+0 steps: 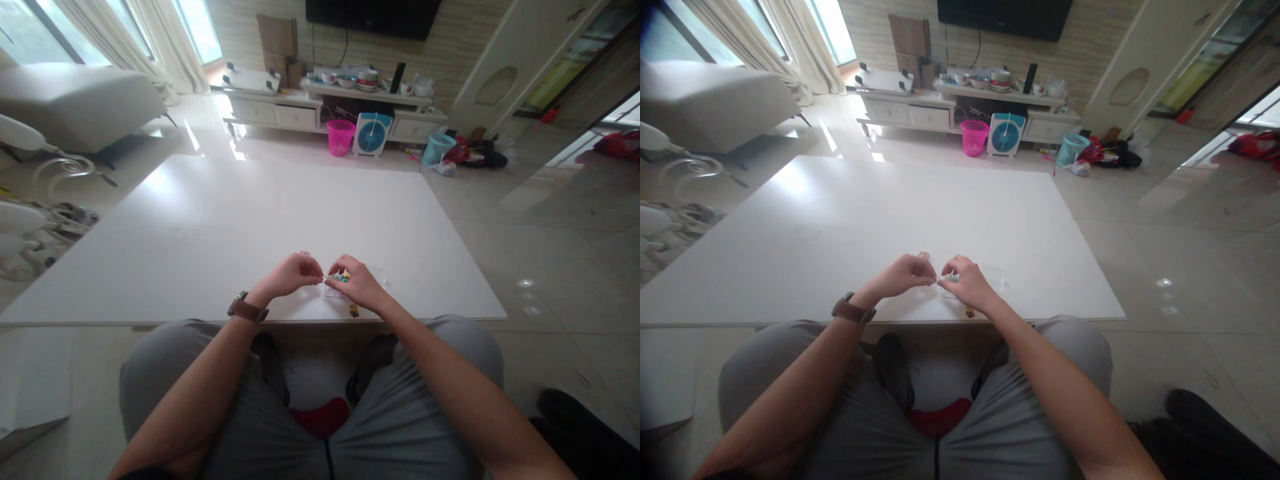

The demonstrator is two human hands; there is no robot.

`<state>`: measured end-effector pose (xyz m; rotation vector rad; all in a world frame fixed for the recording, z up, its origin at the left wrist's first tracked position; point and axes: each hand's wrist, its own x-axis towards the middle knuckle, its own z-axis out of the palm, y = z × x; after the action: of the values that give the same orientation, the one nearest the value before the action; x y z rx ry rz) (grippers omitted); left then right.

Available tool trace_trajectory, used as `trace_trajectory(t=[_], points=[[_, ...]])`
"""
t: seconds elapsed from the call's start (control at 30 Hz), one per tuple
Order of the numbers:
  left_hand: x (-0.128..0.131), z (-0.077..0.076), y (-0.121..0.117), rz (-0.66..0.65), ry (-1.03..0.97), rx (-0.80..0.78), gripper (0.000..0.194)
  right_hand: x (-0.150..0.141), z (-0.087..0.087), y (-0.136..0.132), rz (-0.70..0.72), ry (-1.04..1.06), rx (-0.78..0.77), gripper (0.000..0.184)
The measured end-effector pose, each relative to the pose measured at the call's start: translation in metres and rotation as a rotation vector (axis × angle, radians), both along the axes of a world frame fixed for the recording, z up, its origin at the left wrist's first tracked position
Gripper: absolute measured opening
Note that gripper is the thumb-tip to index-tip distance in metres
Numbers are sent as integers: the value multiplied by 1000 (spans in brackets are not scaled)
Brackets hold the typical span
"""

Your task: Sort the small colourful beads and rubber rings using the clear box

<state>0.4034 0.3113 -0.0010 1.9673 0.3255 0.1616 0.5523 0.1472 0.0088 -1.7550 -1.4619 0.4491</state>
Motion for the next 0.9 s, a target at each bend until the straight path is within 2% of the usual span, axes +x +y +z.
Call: trace_trajectory(t=[0.07, 0.13, 0.23, 0.5, 0.7, 0.9], points=[[-2, -1, 11, 175, -17, 34, 22, 2, 1, -1, -30, -17, 6, 13], [-3, -2, 21, 357, 15, 140, 24, 3, 1, -1, -49, -40, 4, 13], [-2, -6, 28, 495, 95, 297, 25, 4, 1, -2, -57, -66, -3, 12], [13, -29, 17, 400, 110, 457, 20, 3, 4, -3, -68, -83, -24, 10], [12, -29, 17, 427, 84, 576, 18, 2, 5, -4, -56, -93, -19, 9], [10, -29, 20, 441, 52, 571, 19, 4, 9, -5, -105, -183, -76, 5]])
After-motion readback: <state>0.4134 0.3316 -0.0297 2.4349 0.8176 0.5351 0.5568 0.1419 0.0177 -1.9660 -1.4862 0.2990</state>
